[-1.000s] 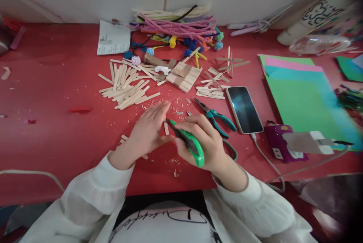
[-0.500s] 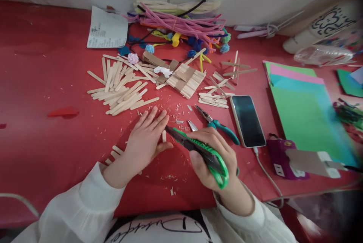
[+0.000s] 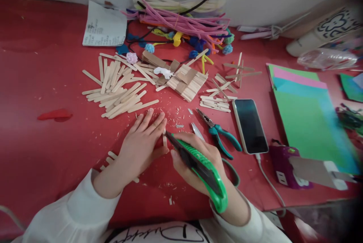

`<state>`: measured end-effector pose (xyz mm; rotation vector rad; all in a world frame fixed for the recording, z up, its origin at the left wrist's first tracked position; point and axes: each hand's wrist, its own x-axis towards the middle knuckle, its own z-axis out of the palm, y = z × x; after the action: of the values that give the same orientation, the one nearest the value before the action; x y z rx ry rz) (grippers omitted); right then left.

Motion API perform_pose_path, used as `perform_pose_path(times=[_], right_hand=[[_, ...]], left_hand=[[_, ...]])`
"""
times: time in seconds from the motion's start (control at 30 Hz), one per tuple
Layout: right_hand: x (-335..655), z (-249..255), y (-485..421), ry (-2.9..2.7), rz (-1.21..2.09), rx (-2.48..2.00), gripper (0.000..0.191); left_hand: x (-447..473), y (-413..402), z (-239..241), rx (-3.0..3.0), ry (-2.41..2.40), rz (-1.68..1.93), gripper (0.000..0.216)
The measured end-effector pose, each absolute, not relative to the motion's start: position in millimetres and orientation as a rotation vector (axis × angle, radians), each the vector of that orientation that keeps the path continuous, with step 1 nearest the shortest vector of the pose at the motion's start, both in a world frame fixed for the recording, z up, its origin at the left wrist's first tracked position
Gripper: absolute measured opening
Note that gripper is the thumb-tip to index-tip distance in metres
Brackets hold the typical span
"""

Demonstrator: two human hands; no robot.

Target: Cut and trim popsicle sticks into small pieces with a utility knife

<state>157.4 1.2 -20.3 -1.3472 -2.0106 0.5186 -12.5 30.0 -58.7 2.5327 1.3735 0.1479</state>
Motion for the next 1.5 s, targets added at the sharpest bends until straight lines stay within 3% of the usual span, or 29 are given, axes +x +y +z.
perform_pose_path(times=[0.23, 0.5, 0.83, 1.03, 1.2, 1.4, 1.5], right_hand=[[154, -29, 1, -1.869, 0.692, -1.454, 0.007], [141, -25, -1, -1.85, 0.677, -1.526, 0.004], [134, -51, -5, -0.925, 1.1, -1.525, 0.006], [135, -49, -18, -1.459, 0.732, -1.479, 0.005], [142, -44, -28, -1.767, 0.67, -1.382, 0.004], [139, -19, -36, -1.686, 0.521, -1.524, 0.004], [139, -5, -37, -1.644, 0.637, -1.699, 0.007]], left_hand=[[-12, 32, -57, 2.56, 1.363, 0.086, 0.052], [-10, 34, -53, 2.538, 1.351, -0.014, 0.048], [-6, 31, -45, 2.539, 1.361, -0.055, 0.06], [-10, 32, -48, 2.584, 1.34, 0.027, 0.057], [-13, 28, -47, 2.567, 1.269, 0.082, 0.056], [-11, 21, -49, 2.596, 1.261, 0.116, 0.054], [-9, 19, -52, 2.633, 1.259, 0.168, 0.054]])
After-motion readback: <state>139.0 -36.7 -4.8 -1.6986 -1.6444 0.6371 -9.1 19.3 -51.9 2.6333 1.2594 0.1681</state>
